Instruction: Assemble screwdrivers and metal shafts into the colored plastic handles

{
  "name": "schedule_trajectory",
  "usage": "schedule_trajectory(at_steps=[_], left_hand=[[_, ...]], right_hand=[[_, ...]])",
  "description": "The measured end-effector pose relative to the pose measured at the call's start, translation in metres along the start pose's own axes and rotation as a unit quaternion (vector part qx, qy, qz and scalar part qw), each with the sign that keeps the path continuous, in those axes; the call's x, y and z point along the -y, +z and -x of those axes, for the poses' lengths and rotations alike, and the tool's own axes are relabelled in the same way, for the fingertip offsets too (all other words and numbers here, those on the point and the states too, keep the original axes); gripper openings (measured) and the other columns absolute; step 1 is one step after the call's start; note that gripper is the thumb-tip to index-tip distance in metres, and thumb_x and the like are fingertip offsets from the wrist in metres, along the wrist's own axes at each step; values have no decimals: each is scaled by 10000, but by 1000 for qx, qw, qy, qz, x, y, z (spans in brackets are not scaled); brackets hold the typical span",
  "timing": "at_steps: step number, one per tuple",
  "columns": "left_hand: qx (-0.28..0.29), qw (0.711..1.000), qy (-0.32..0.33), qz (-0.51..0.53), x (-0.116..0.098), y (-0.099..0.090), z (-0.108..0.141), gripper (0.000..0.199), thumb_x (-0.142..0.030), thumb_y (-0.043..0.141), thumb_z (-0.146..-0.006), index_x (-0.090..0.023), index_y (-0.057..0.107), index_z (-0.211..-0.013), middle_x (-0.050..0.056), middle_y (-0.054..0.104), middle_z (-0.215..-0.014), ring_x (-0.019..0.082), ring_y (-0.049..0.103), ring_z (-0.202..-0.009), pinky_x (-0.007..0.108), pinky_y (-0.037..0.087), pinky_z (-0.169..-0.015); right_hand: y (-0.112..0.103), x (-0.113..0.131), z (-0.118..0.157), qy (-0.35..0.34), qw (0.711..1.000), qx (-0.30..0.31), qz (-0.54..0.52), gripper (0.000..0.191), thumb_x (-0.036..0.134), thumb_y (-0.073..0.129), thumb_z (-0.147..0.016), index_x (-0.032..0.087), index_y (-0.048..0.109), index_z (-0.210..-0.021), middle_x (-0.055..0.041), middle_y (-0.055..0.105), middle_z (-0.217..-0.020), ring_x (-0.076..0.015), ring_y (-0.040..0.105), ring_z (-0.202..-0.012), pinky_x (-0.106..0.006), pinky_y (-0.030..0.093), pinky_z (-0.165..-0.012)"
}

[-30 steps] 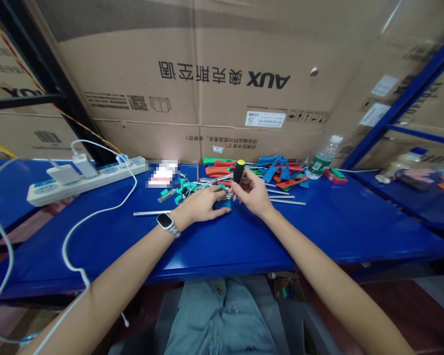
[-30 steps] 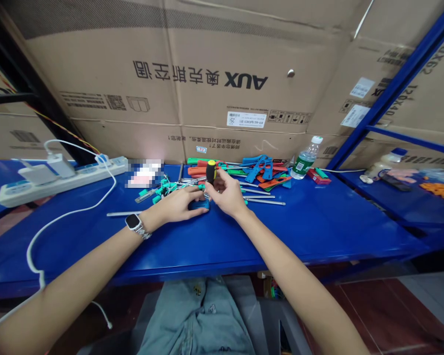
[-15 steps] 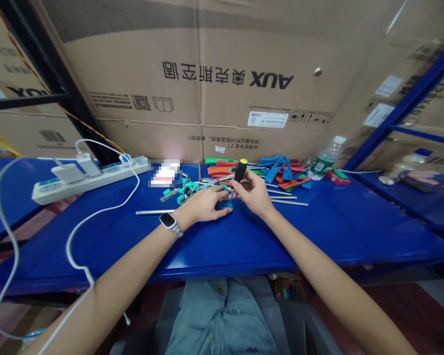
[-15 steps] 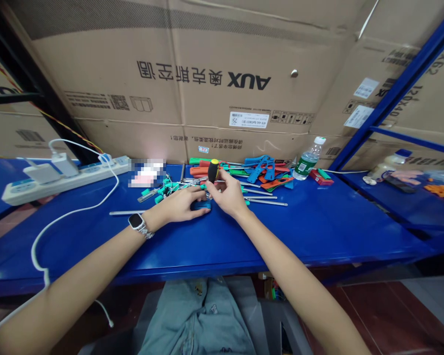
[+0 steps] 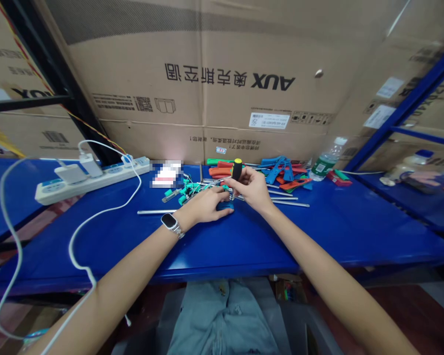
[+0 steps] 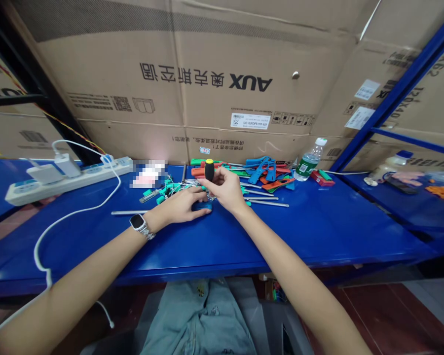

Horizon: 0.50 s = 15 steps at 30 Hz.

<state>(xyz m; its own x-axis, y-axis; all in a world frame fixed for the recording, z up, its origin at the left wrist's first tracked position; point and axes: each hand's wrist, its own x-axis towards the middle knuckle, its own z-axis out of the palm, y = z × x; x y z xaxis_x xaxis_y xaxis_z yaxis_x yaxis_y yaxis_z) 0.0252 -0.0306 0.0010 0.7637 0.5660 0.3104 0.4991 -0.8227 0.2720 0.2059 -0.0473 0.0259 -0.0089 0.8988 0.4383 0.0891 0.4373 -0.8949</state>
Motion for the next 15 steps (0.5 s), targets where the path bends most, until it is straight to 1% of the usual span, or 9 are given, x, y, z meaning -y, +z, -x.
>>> schedule_trajectory(at_steps=[2, 5, 9, 11, 13, 15], left_hand=[[-6, 1000, 1, 10, 0, 1, 1, 352, -484, 589, -949, -193, 673, -1128, 115, 674, -1157, 277, 653, -1087, 431, 529, -966], [-4, 1000, -7, 16, 0, 0, 2, 361, -488, 595, -945, -198, 672, -1145, 118, 668, -1179, 279, 656, -1086, 444, 533, -970], [3, 1000, -11, 7, -2, -2, 2, 363, -476, 599, -943, -183, 675, -1143, 141, 660, -1180, 302, 653, -1092, 473, 541, -950], [-1, 1000, -4, 5, -3, -3, 1, 342, -468, 602, -940, -181, 683, -1107, 140, 670, -1153, 304, 655, -1068, 479, 545, -931], [-7, 1000, 6, 6, -3, -3, 1, 317, -459, 601, -941, -183, 688, -1071, 133, 679, -1131, 300, 659, -1045, 477, 545, -922], [-9, 1000, 9, 5, -4, -3, 0, 302, -455, 599, -944, -187, 687, -1053, 123, 684, -1116, 297, 658, -1047, 474, 540, -928]], right_hand=[[-3, 3, 0, 2, 1000, 28, -2, 427, 528, 855, -683, 218, 568, -746, 5, 621, -635, -157, 584, -487, -327, 502, -477], [-8, 5, -2, 9, 997, 70, 0, 388, 533, 825, -724, 208, 644, -834, -10, 663, -673, -162, 599, -504, -342, 539, -508], [-14, 4, -2, 18, 994, 108, -15, 380, 529, 786, -768, 202, 676, -926, -33, 724, -782, -146, 607, -508, -324, 541, -507], [-16, 4, -1, 22, 992, 121, -17, 383, 518, 769, -790, 208, 656, -984, -39, 745, -841, -143, 626, -522, -308, 535, -499], [-16, 4, 0, 30, 991, 127, -28, 411, 498, 775, -792, 231, 589, -1044, -26, 758, -875, -146, 648, -515, -292, 525, -475], [-17, 5, 2, 45, 990, 125, -50, 447, 477, 796, -778, 254, 498, -1026, -9, 767, -890, -146, 653, -473, -276, 503, -439]])
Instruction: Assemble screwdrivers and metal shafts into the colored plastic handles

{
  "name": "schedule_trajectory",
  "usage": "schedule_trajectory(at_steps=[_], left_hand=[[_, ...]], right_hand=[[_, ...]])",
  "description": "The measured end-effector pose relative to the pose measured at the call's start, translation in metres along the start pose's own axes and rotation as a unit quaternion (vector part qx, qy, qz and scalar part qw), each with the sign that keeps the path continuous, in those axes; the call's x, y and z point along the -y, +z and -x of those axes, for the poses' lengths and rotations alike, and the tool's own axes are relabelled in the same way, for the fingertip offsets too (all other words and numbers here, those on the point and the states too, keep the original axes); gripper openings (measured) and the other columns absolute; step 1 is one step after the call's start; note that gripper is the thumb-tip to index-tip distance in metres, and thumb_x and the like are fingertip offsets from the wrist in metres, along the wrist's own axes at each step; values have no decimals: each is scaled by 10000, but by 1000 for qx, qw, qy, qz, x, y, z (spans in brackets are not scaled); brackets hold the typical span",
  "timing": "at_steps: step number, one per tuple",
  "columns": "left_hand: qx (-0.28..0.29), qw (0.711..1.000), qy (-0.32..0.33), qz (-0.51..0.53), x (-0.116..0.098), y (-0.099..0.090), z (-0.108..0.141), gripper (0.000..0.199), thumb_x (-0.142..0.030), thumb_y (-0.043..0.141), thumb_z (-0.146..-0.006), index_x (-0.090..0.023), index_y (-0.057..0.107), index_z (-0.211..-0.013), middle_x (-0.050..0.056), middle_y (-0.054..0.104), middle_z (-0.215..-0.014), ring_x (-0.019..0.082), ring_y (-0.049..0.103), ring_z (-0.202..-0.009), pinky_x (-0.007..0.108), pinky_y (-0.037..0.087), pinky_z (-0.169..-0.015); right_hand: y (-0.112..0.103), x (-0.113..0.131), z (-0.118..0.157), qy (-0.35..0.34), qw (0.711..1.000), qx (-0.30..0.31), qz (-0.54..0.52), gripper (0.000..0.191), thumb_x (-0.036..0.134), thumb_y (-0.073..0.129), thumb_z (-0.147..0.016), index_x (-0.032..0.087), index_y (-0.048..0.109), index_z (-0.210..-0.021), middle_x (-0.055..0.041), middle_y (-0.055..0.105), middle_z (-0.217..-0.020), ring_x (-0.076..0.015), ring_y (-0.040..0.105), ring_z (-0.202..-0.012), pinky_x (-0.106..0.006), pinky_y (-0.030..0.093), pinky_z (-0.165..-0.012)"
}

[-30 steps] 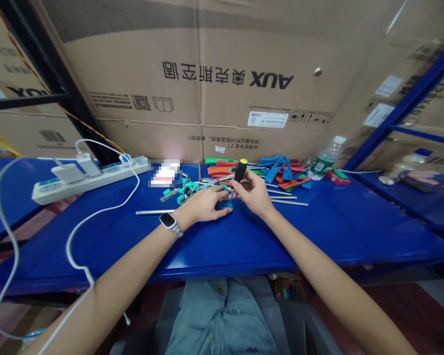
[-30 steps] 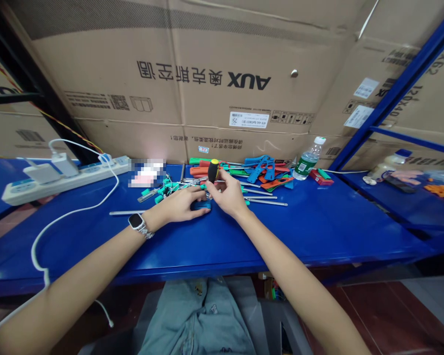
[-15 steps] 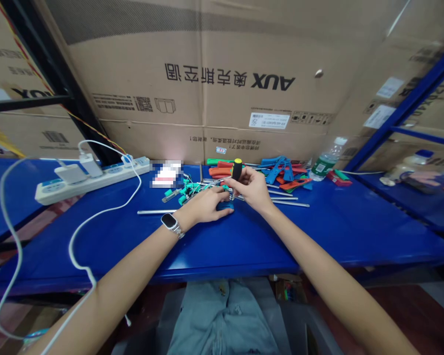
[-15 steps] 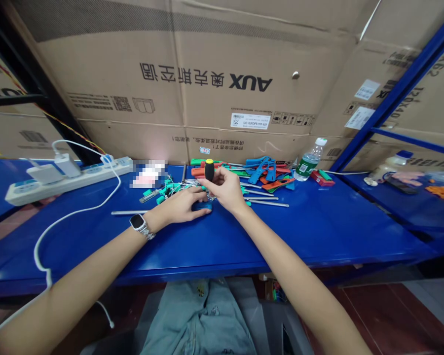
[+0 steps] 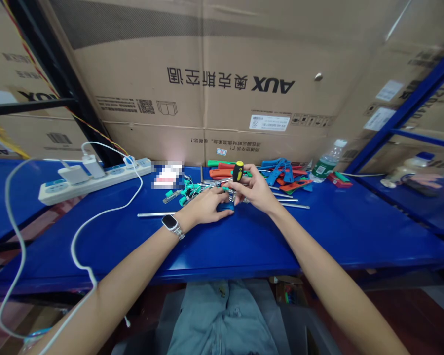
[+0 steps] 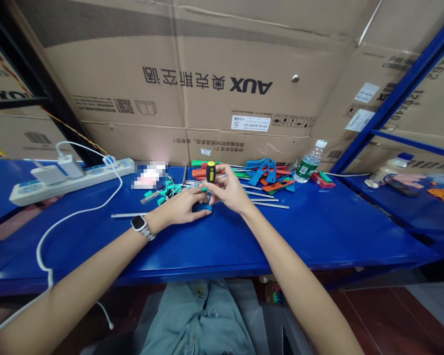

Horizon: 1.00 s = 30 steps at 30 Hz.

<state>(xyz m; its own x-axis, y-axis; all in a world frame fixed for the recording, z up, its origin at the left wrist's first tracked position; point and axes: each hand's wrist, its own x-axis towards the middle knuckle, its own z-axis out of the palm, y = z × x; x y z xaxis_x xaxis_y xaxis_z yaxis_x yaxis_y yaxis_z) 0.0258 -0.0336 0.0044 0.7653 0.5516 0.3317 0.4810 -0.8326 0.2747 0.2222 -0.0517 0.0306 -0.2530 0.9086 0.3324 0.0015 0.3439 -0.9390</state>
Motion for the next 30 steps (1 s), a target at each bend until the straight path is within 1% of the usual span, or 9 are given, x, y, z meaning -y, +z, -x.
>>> schedule_trajectory(at_steps=[5, 8, 13, 15, 18, 21, 23, 26, 30], left_hand=[[-16, 1000, -8, -18, 0, -1, 0, 360, -526, 649, -902, -194, 687, -1036, 130, 655, -1197, 328, 614, -1152, 501, 499, -993], [-70, 997, -18, 16, 1, -9, -1, 413, -584, 621, -911, -199, 705, -1037, 122, 648, -1140, 305, 613, -1091, 490, 498, -974], [-174, 976, -18, 129, -3, -36, -9, 362, -506, 551, -981, -182, 695, -905, 94, 661, -1025, 230, 631, -1002, 426, 520, -939], [-220, 957, -48, 181, -9, -47, -16, 331, -489, 588, -965, -178, 666, -1046, 95, 690, -1043, 212, 648, -978, 386, 542, -884], [-180, 941, -31, 286, -19, -59, -29, 413, -444, 603, -962, -195, 611, -1291, 123, 689, -1239, 227, 660, -1091, 348, 560, -854], [-117, 930, -23, 347, -25, -62, -39, 378, -412, 582, -973, -173, 662, -1255, 121, 734, -1144, 203, 697, -953, 313, 561, -740], [-121, 925, -28, 358, -27, -60, -44, 337, -392, 608, -959, -164, 694, -1192, 108, 749, -1035, 181, 693, -851, 295, 539, -673], [-169, 920, -40, 351, -29, -54, -50, 277, -396, 702, -897, -164, 709, -1046, 74, 721, -891, 152, 650, -731, 282, 497, -610], [-244, 916, -45, 314, -31, -45, -58, 325, -423, 810, -792, -177, 600, -822, 10, 622, -741, 124, 567, -663, 274, 449, -595]], right_hand=[[-1, 3, 1, 16, 1000, 12, 0, 450, 500, 794, -775, 242, 442, -884, -9, 757, -818, -148, 670, -482, -241, 460, -419], [-1, 4, 2, 5, 1000, 21, 13, 436, 532, 783, -777, 235, 483, -890, 0, 730, -779, -151, 676, -519, -244, 470, -428], [-3, 3, 3, 12, 999, 38, 15, 426, 551, 767, -789, 225, 537, -937, -2, 719, -783, -164, 688, -552, -245, 468, -428], [-3, 2, 2, 9, 999, 34, 12, 427, 549, 772, -784, 218, 562, -954, -13, 732, -817, -161, 684, -554, -237, 449, -412], [-4, 2, 0, 3, 999, 48, 0, 410, 530, 775, -785, 214, 589, -967, -40, 757, -950, -139, 665, -532, -247, 466, -423], [-6, 3, 0, 4, 998, 70, 3, 381, 507, 755, -813, 203, 616, -996, -66, 757, -1018, -139, 663, -521, -265, 484, -442], [-6, 3, 1, 3, 997, 70, 18, 369, 514, 724, -838, 198, 627, -1000, -76, 752, -1013, -151, 672, -530, -255, 437, -402], [-2, 0, 2, -10, 999, 34, 35, 392, 527, 757, -798, 211, 611, -979, -36, 714, -872, -166, 671, -549, -254, 433, -401], [11, -9, 1, -40, 994, -99, 30, 510, 503, 876, -652, 239, 551, -943, 35, 604, -753, -145, 609, -540, -282, 497, -481]])
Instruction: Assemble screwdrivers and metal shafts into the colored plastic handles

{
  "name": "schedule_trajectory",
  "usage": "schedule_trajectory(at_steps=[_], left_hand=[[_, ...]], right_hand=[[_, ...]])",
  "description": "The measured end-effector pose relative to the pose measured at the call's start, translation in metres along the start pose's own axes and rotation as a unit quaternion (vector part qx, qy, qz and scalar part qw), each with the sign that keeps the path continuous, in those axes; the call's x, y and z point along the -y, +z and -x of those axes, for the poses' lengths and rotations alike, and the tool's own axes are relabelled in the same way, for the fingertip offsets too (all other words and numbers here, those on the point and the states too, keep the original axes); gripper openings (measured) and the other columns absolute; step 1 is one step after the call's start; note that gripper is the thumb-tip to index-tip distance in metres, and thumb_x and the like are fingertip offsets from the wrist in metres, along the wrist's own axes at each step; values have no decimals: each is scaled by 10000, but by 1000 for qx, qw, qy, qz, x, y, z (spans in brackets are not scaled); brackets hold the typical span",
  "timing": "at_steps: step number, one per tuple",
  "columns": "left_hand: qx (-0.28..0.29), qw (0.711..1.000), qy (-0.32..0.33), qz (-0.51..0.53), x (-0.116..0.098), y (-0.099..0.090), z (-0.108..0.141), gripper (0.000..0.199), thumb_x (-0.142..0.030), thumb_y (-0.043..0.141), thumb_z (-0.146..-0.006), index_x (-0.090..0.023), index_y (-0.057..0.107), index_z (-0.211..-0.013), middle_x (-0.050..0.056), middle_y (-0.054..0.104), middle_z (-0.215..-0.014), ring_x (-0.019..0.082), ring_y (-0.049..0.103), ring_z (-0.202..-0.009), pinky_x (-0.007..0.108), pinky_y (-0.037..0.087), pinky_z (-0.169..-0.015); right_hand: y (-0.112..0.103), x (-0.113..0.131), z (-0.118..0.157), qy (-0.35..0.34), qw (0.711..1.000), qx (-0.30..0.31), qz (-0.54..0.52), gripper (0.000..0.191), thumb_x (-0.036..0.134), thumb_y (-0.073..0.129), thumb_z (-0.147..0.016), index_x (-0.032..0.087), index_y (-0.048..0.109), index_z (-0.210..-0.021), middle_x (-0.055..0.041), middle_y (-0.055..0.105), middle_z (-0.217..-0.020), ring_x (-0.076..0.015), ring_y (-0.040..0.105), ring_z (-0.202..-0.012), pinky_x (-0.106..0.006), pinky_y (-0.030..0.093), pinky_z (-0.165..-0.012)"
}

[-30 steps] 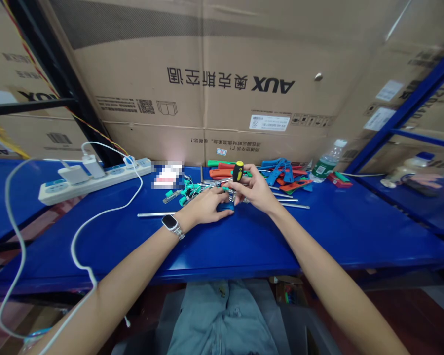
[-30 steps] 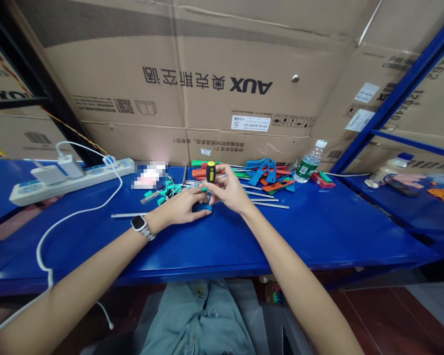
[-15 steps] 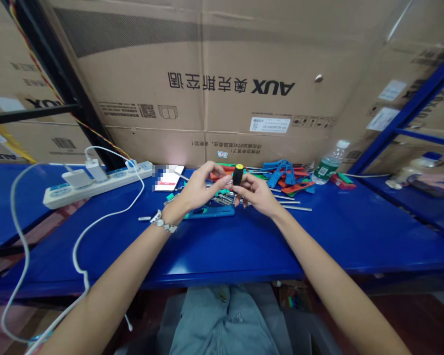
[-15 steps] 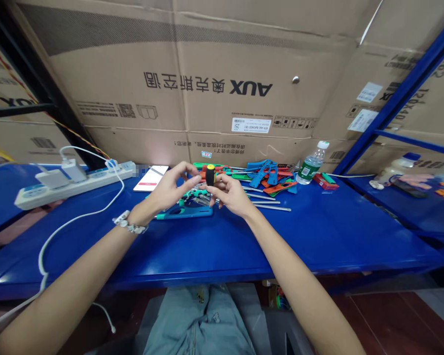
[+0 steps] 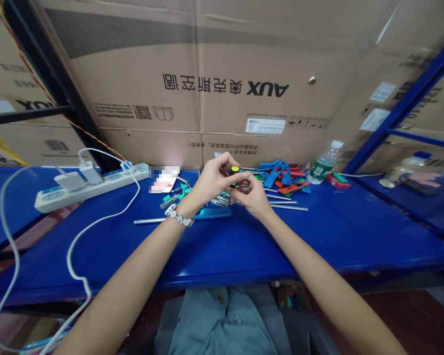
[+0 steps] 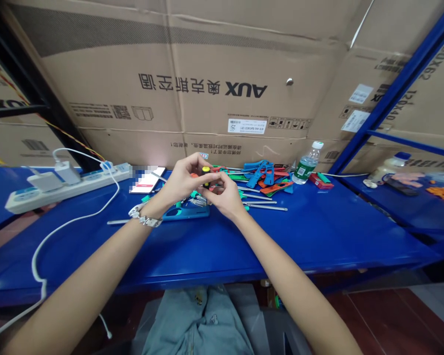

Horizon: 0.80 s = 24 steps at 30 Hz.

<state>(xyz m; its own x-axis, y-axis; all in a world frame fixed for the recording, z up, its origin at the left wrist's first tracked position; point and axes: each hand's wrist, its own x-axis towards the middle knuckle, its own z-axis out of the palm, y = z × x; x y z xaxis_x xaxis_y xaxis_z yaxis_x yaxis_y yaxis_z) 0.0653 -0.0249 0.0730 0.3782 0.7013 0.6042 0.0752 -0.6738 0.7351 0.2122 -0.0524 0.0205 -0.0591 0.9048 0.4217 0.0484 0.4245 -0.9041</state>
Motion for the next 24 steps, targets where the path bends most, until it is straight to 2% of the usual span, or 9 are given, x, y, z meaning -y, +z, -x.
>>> schedule_trajectory(at_steps=[2, 4, 7, 9, 11, 15, 19, 21, 24], left_hand=[[-33, 999, 10, -32, 1, 3, -1, 376, -437, 824, -774, -185, 544, -767, -10, 581, -703, 118, 535, -653, 273, 436, -599], [-51, 997, 15, -63, 1, 3, 0, 387, -450, 824, -771, -185, 542, -756, -7, 591, -711, 125, 545, -675, 280, 454, -630], [-8, 999, 17, -39, 0, 0, 3, 290, -461, 706, -884, -177, 655, -912, 56, 706, -910, 171, 645, -848, 313, 518, -762], [44, 999, 4, 23, -1, -4, 7, 305, -444, 582, -970, -188, 688, -1096, 93, 738, -1083, 201, 681, -996, 342, 539, -862], [76, 994, -18, 72, -3, -8, 10, 344, -424, 525, -1004, -195, 679, -1210, 107, 748, -1143, 222, 689, -1078, 369, 545, -924], [91, 992, -37, 79, -3, -17, 13, 337, -409, 564, -988, -197, 693, -1215, 105, 768, -1099, 229, 710, -1026, 357, 576, -849], [33, 999, -15, 38, 0, -14, 11, 223, -386, 671, -924, -199, 719, -1036, 69, 758, -959, 174, 692, -830, 290, 545, -680], [-30, 1000, 4, 3, 3, -7, 9, 184, -367, 745, -866, -199, 682, -910, 34, 717, -851, 145, 648, -743, 276, 513, -640], [-115, 991, 27, -58, 7, 6, 6, 277, -359, 817, -793, -203, 589, -791, -7, 629, -736, 129, 577, -679, 282, 481, -627]], right_hand=[[5, -3, 0, -6, 999, -41, 21, 496, 523, 880, -637, 232, 521, -819, 47, 541, -670, -132, 553, -514, -276, 458, -473], [6, -4, -1, -17, 998, -46, 47, 505, 555, 861, -653, 226, 480, -698, 50, 488, -590, -126, 509, -498, -274, 412, -471], [0, 0, -3, -39, 996, -8, 75, 496, 580, 815, -709, 213, 489, -633, 30, 515, -570, -132, 509, -528, -282, 409, -513], [-5, 4, -4, -45, 995, 37, 77, 449, 569, 787, -750, 199, 550, -658, 10, 571, -607, -141, 541, -570, -289, 442, -559], [-9, 7, -4, -37, 994, 82, 68, 393, 549, 758, -790, 186, 622, -727, -6, 621, -657, -146, 560, -598, -297, 471, -596], [-11, 9, -1, -10, 991, 128, 46, 360, 539, 679, -861, 187, 696, -935, -29, 677, -748, -157, 577, -615, -309, 497, -607], [-5, 4, 2, -33, 995, 87, 42, 342, 501, 716, -835, 200, 663, -988, -36, 684, -832, -170, 609, -691, -315, 511, -646], [1, 0, 1, -57, 997, 20, 46, 354, 469, 798, -754, 207, 617, -908, -15, 654, -826, -150, 579, -672, -291, 483, -616], [7, -5, -2, -68, 994, -63, 59, 422, 455, 845, -674, 216, 501, -721, 39, 531, -668, -112, 465, -566, -260, 395, -531]])
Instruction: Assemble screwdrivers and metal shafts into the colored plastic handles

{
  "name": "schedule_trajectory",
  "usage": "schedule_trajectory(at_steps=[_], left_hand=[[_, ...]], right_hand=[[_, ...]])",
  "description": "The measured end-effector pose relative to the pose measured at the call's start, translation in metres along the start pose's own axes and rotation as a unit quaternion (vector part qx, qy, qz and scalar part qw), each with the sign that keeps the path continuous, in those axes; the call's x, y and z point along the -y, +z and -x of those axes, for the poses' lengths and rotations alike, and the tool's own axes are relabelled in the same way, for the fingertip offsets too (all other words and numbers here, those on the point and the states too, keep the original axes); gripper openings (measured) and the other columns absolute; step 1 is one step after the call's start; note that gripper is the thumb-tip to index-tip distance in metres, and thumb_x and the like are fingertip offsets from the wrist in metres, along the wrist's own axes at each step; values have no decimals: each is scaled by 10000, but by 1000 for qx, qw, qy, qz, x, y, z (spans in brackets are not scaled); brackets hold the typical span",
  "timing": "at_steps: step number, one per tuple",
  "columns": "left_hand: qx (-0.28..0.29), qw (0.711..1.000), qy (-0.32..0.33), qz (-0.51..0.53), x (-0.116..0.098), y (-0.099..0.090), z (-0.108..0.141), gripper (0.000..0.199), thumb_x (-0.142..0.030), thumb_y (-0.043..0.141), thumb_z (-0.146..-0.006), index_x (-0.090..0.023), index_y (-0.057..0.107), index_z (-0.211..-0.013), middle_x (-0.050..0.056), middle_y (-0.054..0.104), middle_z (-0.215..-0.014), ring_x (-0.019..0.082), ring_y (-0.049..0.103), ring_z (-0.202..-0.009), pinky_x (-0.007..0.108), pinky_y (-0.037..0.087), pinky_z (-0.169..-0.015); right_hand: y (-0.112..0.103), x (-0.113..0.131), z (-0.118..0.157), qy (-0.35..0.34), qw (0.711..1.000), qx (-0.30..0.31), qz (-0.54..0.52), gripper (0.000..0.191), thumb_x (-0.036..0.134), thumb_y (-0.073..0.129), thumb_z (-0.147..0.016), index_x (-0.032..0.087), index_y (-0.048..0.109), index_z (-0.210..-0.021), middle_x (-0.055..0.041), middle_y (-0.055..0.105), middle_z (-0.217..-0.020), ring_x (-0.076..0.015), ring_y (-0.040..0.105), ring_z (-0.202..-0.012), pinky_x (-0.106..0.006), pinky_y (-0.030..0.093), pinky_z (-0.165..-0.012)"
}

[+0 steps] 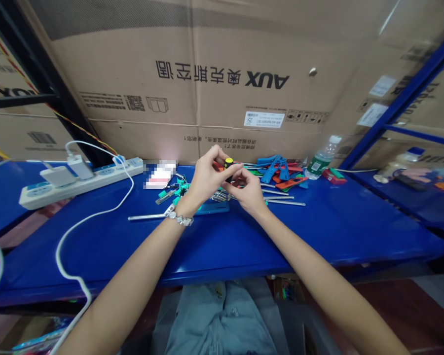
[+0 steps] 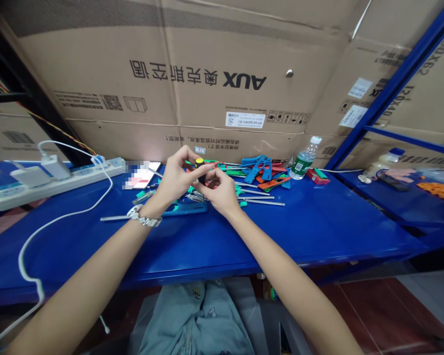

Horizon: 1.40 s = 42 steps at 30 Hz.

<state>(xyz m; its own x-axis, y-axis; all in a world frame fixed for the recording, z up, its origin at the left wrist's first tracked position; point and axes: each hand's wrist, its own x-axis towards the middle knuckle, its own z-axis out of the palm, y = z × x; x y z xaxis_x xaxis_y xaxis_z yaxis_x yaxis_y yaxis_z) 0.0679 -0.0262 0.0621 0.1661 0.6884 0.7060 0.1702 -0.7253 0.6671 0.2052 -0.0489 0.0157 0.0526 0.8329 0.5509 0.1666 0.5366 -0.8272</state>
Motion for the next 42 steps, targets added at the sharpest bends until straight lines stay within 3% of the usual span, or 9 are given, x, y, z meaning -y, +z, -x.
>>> schedule_trajectory(at_steps=[4, 8, 14, 18, 22, 25, 29, 33, 42], left_hand=[[-14, 998, 16, -57, 2, 6, 1, 265, -379, 821, -787, -204, 625, -823, 33, 666, -824, 186, 618, -834, 339, 520, -757], [118, 992, -8, 53, 1, -5, 2, 278, -417, 561, -983, -218, 695, -1122, 99, 728, -1146, 212, 666, -1064, 362, 553, -892], [174, 976, -65, 110, -6, -18, 6, 310, -426, 544, -987, -215, 704, -1151, 100, 770, -1029, 206, 713, -919, 329, 589, -733], [101, 991, -36, 77, -6, -10, 8, 200, -393, 717, -875, -204, 678, -927, 57, 733, -907, 168, 677, -807, 304, 554, -704], [-9, 1000, -15, 0, -3, 0, 7, 350, -376, 847, -748, -212, 538, -769, -5, 608, -754, 144, 583, -715, 313, 509, -688], [-4, 999, 7, -42, -2, -1, 7, 337, -411, 840, -753, -211, 572, -799, 28, 631, -821, 184, 597, -811, 357, 516, -761], [104, 994, 15, 30, -2, -9, 10, 268, -431, 554, -982, -221, 667, -1105, 102, 707, -1124, 227, 641, -1064, 402, 521, -915], [125, 990, 0, 58, -2, -13, 12, 293, -402, 488, -1019, -234, 689, -1152, 96, 741, -1078, 217, 671, -1047, 385, 539, -900], [3, 999, 2, -41, -3, 6, 5, 380, -456, 842, -756, -211, 552, -764, 14, 609, -763, 187, 591, -776, 344, 508, -723]], right_hand=[[0, -1, -2, -4, 1000, -2, 12, 416, 462, 788, -722, 218, 459, -647, 45, 475, -591, -110, 429, -547, -267, 376, -531], [-10, 6, -5, 7, 994, 105, 4, 383, 488, 753, -780, 201, 530, -660, 26, 517, -593, -114, 463, -541, -262, 368, -517], [-21, 13, -6, 69, 971, 225, -35, 388, 570, 698, -821, 184, 703, -868, -7, 616, -655, -131, 518, -528, -255, 391, -461], [-11, 9, -2, 48, 990, 130, -35, 385, 522, 779, -743, 192, 672, -910, -1, 627, -709, -143, 546, -581, -265, 423, -503], [-1, 1, 0, 17, 1000, -2, -2, 387, 464, 852, -666, 200, 591, -774, 21, 590, -672, -129, 509, -587, -274, 429, -558], [-4, 0, 0, 19, 999, 8, 25, 382, 471, 835, -694, 199, 566, -699, 14, 579, -627, -132, 509, -563, -288, 435, -556], [-16, 7, -2, 32, 991, 126, 11, 331, 496, 761, -789, 195, 625, -780, -16, 647, -699, -169, 617, -603, -300, 483, -557], [-19, 12, -1, 37, 979, 199, 5, 295, 486, 679, -867, 193, 669, -893, -38, 692, -786, -181, 653, -628, -296, 487, -534], [-4, -5, -1, 23, 998, 28, 43, 292, 429, 777, -727, 195, 604, -749, -3, 601, -647, -155, 530, -595, -294, 435, -558]])
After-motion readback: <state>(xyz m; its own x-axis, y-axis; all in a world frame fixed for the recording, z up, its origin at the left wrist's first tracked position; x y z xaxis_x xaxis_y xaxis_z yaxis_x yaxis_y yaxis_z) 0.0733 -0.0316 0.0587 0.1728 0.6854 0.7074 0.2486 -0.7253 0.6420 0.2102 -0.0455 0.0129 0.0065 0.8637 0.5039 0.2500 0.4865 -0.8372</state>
